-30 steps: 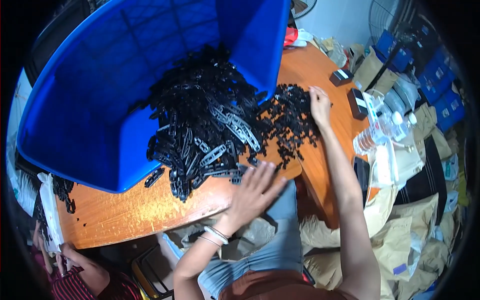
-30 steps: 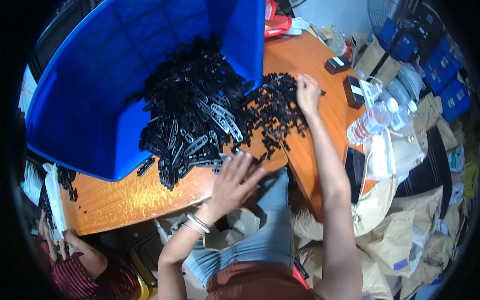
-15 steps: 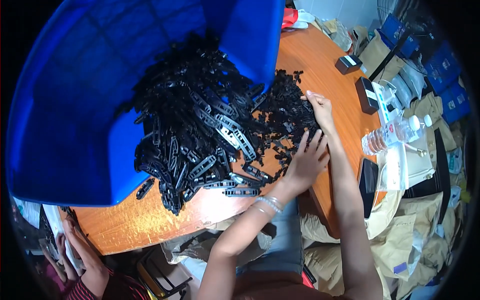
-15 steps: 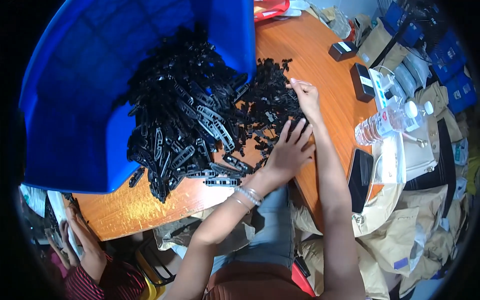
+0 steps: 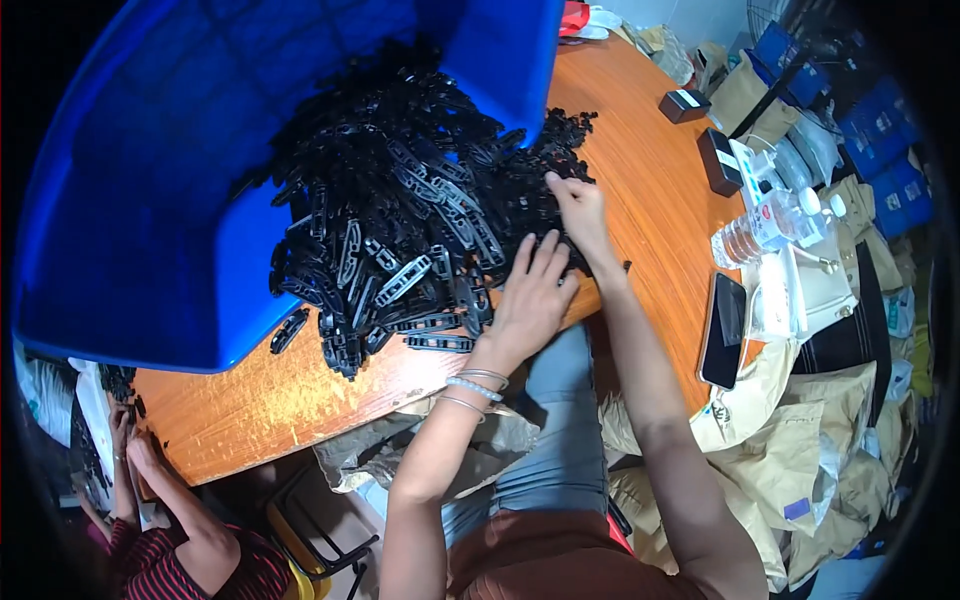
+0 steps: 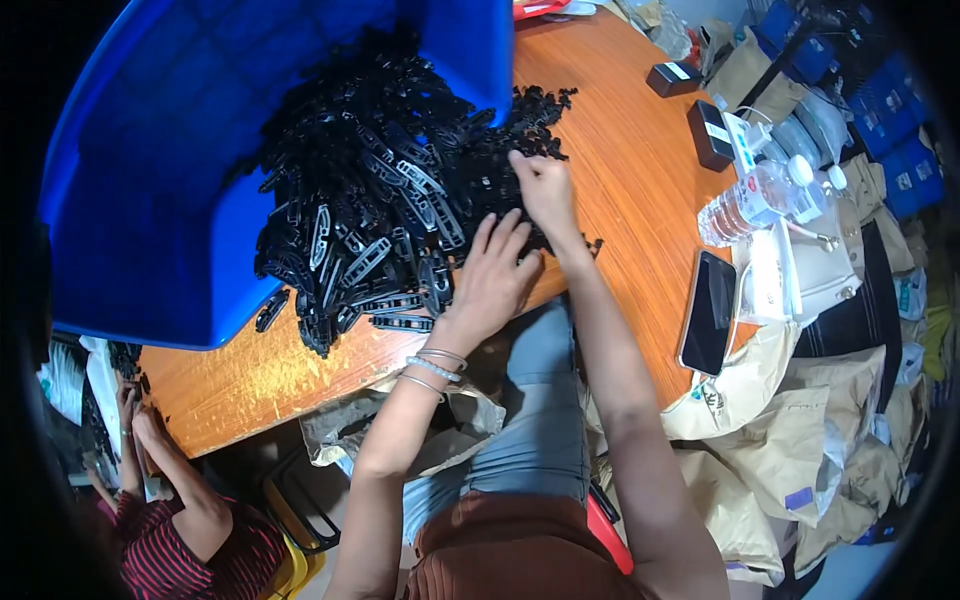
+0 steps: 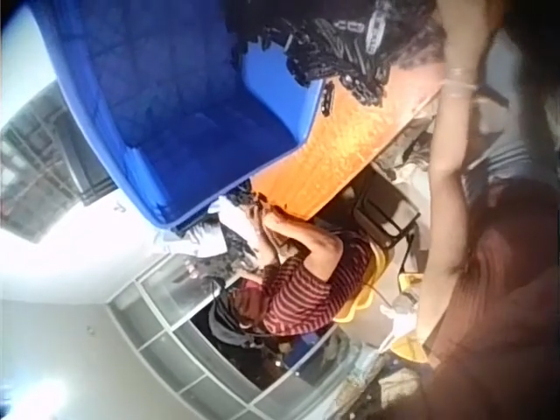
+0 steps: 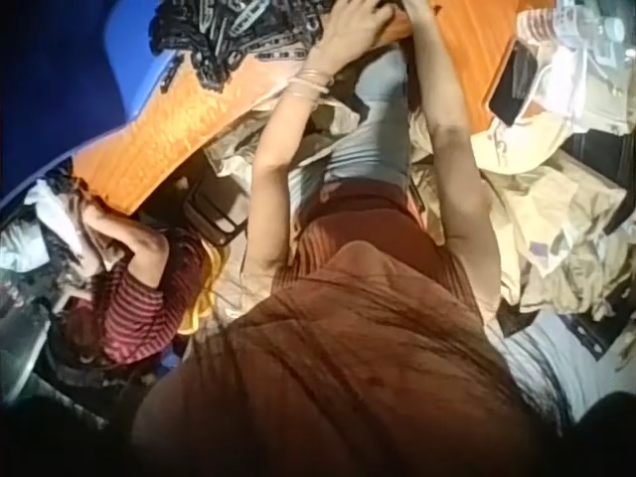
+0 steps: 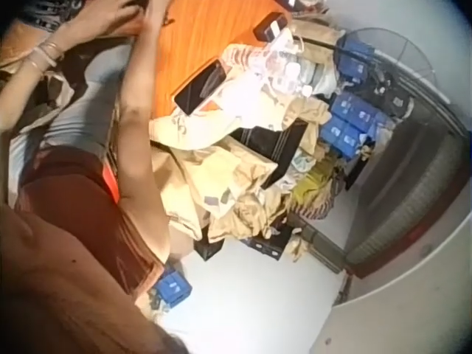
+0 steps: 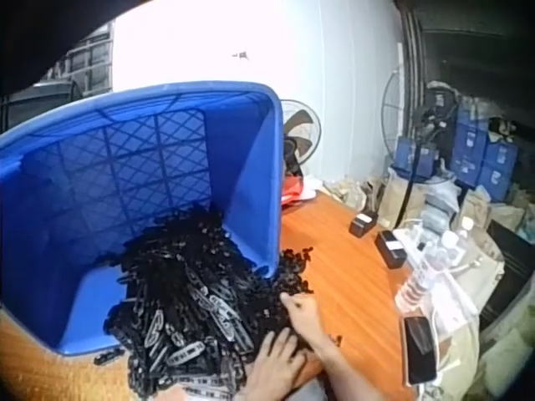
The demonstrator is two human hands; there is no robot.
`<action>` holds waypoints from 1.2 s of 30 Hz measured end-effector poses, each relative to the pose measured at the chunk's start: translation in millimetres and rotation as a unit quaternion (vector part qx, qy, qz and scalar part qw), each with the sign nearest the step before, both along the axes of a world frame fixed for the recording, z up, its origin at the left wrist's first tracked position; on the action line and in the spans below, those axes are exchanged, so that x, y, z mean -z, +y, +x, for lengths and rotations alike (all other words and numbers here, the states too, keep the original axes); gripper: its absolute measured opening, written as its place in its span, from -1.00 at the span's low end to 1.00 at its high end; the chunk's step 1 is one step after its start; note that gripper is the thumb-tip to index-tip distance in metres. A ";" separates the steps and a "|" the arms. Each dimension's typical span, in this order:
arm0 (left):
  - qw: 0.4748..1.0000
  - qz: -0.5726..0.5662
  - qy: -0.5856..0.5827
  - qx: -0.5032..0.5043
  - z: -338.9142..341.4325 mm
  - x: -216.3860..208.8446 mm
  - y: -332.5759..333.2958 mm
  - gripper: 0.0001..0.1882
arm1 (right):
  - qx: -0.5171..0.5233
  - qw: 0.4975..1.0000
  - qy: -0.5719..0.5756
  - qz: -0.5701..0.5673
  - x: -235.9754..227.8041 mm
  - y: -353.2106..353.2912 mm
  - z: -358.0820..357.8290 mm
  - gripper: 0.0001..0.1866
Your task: Assembling small plastic components onto a larger plastic frame at a workbench.
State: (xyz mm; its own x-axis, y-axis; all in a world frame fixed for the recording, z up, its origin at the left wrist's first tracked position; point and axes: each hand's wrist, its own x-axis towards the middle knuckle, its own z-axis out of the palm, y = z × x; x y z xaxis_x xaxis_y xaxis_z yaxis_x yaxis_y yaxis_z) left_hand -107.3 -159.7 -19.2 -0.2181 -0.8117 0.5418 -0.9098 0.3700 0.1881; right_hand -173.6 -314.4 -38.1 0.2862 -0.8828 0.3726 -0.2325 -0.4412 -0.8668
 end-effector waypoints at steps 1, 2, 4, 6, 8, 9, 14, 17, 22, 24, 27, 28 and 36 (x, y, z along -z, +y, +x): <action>1.000 0.000 -0.002 -0.010 3.9 1.1 2.7 -0.85 | 0.011 1.000 0.006 -0.001 -5.9 8.2 8.3 -0.62; 1.000 -0.010 0.001 -0.015 4.0 -0.1 3.0 -0.86 | 0.022 0.999 0.018 -0.014 -9.7 9.7 11.0 -0.60; 0.999 -0.023 0.028 -0.021 -0.1 -2.9 2.5 -0.85 | 0.014 0.999 0.043 -0.013 -15.0 8.6 9.9 -0.61; 0.999 -0.015 0.021 -0.024 -0.6 -2.1 2.4 -0.84 | -0.015 1.000 0.002 -0.005 -20.3 5.2 2.8 -0.63; 1.000 -0.005 0.013 -0.028 1.0 -1.6 5.6 -0.84 | -0.034 0.999 -0.033 0.011 -31.7 4.1 -22.6 -0.60; 0.999 -0.013 0.033 -0.025 -0.4 -4.0 5.8 -0.82 | 0.011 0.996 -0.013 0.083 -40.4 3.3 -42.7 -0.56; 1.000 -0.006 -0.012 -0.026 -3.9 -6.1 13.6 -0.66 | 0.189 0.951 0.243 0.038 -33.5 56.7 -103.7 -0.62; 1.000 -0.017 -0.017 -0.020 -5.1 -4.0 14.3 -0.63 | 0.261 0.913 0.309 -0.054 -17.2 79.3 -87.7 -0.68; 0.999 0.003 -0.005 -0.040 -3.8 -0.3 14.7 -0.63 | 0.190 0.950 0.231 -0.092 -8.3 76.6 -46.9 -0.80; 0.999 0.001 -0.016 -0.045 -1.4 0.0 20.0 -0.63 | 0.166 0.956 0.217 -0.107 -7.2 75.6 -40.0 -0.80; 0.998 -0.007 -0.031 -0.051 5.0 -2.1 28.7 -0.61 | 0.105 0.968 0.185 -0.135 -7.8 80.5 -34.1 -0.79; 0.998 -0.003 -0.026 -0.049 6.3 -2.6 32.2 -0.60 | 0.068 0.972 0.167 -0.148 -8.4 82.9 -33.1 -0.79; 0.999 0.017 0.026 -0.019 23.4 -39.2 66.5 -0.51 | 0.038 0.997 0.027 -0.055 -8.4 107.3 -64.5 -0.80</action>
